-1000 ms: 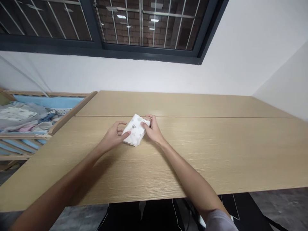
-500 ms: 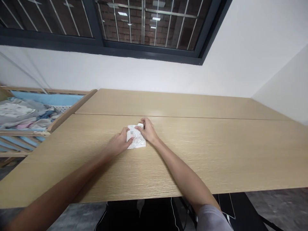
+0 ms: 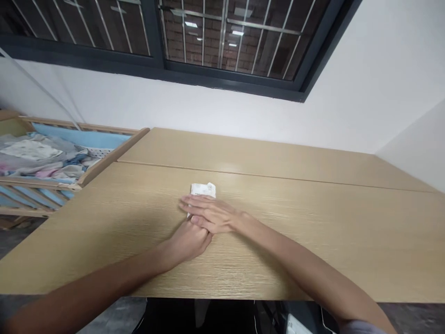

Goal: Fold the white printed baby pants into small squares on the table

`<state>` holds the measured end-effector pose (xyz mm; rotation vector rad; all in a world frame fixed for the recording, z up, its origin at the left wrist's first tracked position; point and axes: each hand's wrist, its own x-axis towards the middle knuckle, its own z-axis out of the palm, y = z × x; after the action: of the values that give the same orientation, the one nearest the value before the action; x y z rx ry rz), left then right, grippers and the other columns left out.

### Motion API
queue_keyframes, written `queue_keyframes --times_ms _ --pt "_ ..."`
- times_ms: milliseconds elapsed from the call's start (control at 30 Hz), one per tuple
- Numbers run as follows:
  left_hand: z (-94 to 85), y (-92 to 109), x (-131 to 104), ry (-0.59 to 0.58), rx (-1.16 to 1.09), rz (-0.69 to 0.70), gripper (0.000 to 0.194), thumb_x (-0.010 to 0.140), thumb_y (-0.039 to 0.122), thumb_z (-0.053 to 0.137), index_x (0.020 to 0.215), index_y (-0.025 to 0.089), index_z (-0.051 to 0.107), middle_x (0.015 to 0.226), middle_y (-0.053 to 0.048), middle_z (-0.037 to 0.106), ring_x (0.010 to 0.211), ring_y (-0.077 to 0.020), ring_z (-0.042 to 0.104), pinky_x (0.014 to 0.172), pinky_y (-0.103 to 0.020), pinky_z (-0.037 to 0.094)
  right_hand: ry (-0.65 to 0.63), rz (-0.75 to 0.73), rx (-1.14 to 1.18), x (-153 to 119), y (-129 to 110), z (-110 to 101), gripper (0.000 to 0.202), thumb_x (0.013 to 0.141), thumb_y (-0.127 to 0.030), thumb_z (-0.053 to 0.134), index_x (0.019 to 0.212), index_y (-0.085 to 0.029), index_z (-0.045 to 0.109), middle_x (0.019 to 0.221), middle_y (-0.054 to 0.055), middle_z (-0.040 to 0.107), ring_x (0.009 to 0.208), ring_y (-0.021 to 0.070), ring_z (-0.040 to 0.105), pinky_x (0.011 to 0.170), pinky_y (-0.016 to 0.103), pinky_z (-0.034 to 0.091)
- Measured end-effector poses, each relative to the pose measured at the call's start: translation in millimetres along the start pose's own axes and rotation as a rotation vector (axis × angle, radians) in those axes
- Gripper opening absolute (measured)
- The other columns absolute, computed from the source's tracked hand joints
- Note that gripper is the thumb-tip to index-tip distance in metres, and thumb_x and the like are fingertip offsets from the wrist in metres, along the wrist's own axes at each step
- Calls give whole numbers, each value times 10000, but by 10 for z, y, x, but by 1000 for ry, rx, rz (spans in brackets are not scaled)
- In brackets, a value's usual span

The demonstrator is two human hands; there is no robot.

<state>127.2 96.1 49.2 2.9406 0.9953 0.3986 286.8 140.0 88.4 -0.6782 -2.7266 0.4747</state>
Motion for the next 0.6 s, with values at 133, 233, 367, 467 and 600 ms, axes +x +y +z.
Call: queue_keyframes --times_ms 133,233,367,467,600 --pt "89 30 -17 7 23 -33 374 920 203 443 1165 144 720 1185 -204 729 1146 -376 668 1032 -597 471 -101 21 77 -29 109 94 533 1083 -462 249 1588 -292 267 1635 -15 293 1531 178 229 1274 440 201" --pt "120 31 -11 46 27 -94 425 944 298 463 1183 28 689 1194 -286 701 1190 -407 640 1040 -585 472 -107 79 25 -20 350 63 512 1077 -440 305 1573 -312 307 1629 -36 303 1531 180 229 1280 455 181" --pt "196 10 -12 29 13 -134 577 944 301 451 1335 -117 524 1400 -380 520 1366 -429 493 1106 -531 435 -56 105 -75 52 691 -20 511 1067 -369 364 1572 -305 313 1635 -40 274 1534 171 212 1283 462 162" --pt "227 -5 -20 8 -5 -143 604 940 292 454 1388 -113 465 1461 -374 458 1412 -426 434 1145 -523 398 -14 163 -117 114 859 -38 517 1065 -356 365 1574 -289 311 1643 -35 258 1536 163 199 1282 449 165" --pt "73 -79 7 43 -65 -130 497 947 295 459 1332 -9 539 1399 -298 568 1331 -364 546 1081 -467 470 5 202 -145 137 924 -24 523 1067 -391 337 1578 -279 317 1648 -6 272 1538 183 206 1276 461 165"
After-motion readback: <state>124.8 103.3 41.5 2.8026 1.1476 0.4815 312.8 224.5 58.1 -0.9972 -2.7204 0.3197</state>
